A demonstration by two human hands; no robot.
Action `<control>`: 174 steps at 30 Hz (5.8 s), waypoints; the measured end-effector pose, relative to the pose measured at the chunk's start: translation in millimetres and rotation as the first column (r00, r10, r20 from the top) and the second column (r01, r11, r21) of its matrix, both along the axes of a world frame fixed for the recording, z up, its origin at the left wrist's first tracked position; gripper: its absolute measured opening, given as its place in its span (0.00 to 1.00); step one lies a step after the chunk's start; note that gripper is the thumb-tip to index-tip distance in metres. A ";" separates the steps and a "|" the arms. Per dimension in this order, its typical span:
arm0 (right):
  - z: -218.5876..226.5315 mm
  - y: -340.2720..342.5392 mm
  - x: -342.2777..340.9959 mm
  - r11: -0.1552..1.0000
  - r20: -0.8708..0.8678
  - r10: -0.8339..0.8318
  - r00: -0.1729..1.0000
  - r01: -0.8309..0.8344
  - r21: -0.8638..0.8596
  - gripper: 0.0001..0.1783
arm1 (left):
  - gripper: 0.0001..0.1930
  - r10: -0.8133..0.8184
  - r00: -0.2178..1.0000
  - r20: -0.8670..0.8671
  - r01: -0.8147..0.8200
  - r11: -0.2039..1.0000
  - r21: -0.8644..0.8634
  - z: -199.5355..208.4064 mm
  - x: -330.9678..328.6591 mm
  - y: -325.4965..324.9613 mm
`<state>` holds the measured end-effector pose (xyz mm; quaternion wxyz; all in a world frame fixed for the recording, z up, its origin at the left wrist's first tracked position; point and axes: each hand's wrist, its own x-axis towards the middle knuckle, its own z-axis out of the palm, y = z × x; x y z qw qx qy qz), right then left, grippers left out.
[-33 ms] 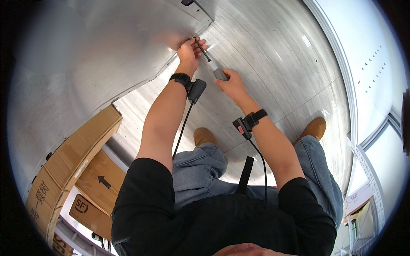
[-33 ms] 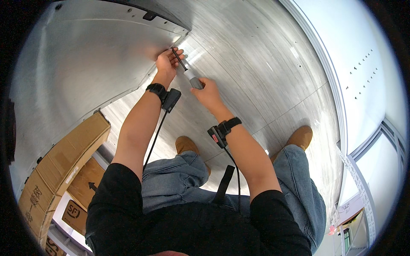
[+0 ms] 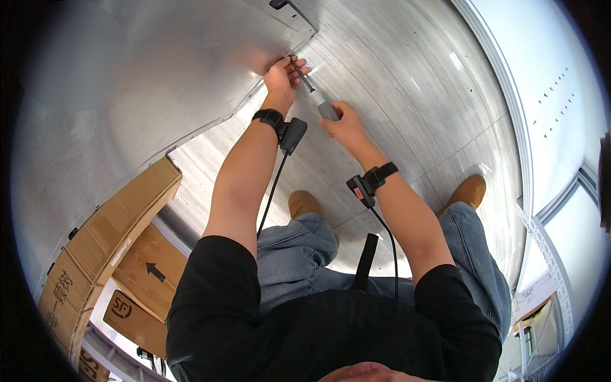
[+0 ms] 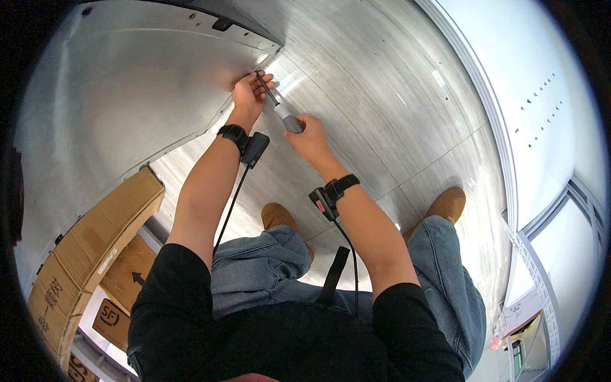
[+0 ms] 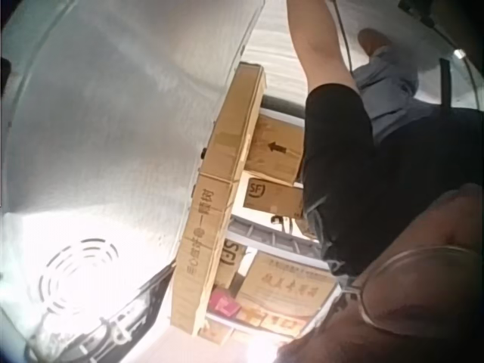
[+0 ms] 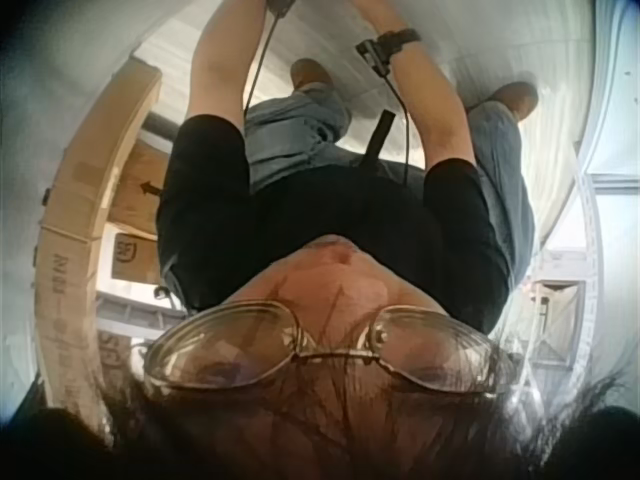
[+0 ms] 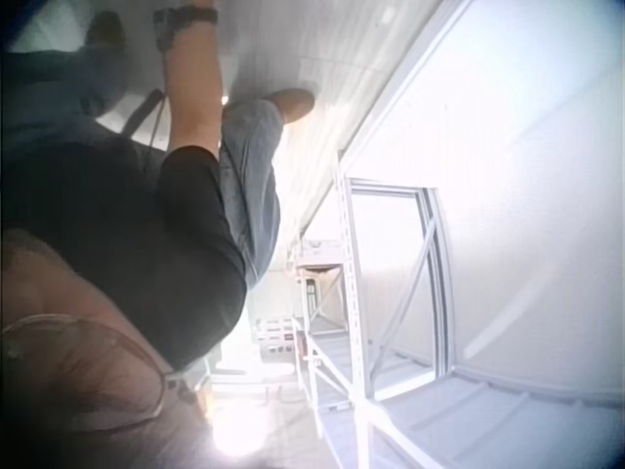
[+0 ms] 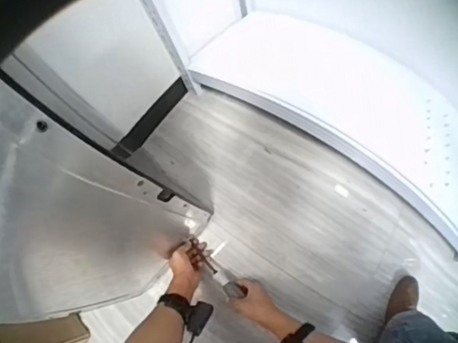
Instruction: The person uses a screwdriver to remove screws from a white metal panel, then wipes the interior of a black electronic device with a blue cloth. The person handles the panel, screwdriver, and cloth while working in a storage area.
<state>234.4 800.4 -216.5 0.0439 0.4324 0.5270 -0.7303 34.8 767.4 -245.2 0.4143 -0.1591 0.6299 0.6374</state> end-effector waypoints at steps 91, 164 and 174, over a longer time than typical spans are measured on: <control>507.0 63.4 -121.5 0.681 -0.794 0.045 0.606 0.563 0.468 0.20 | 0.10 -0.031 0.907 -0.420 0.093 0.987 0.130 310.2 3.8 -112.9; 525.0 418.2 222.4 0.874 -0.949 -0.289 0.123 0.439 -0.209 0.14 | 0.09 0.240 0.858 0.454 -0.500 0.596 0.628 256.2 163.0 309.5; 502.7 387.0 244.7 0.729 -0.870 -0.445 0.212 0.650 -0.215 0.08 | 0.08 0.183 0.955 0.232 -0.286 0.771 0.568 249.5 131.2 321.8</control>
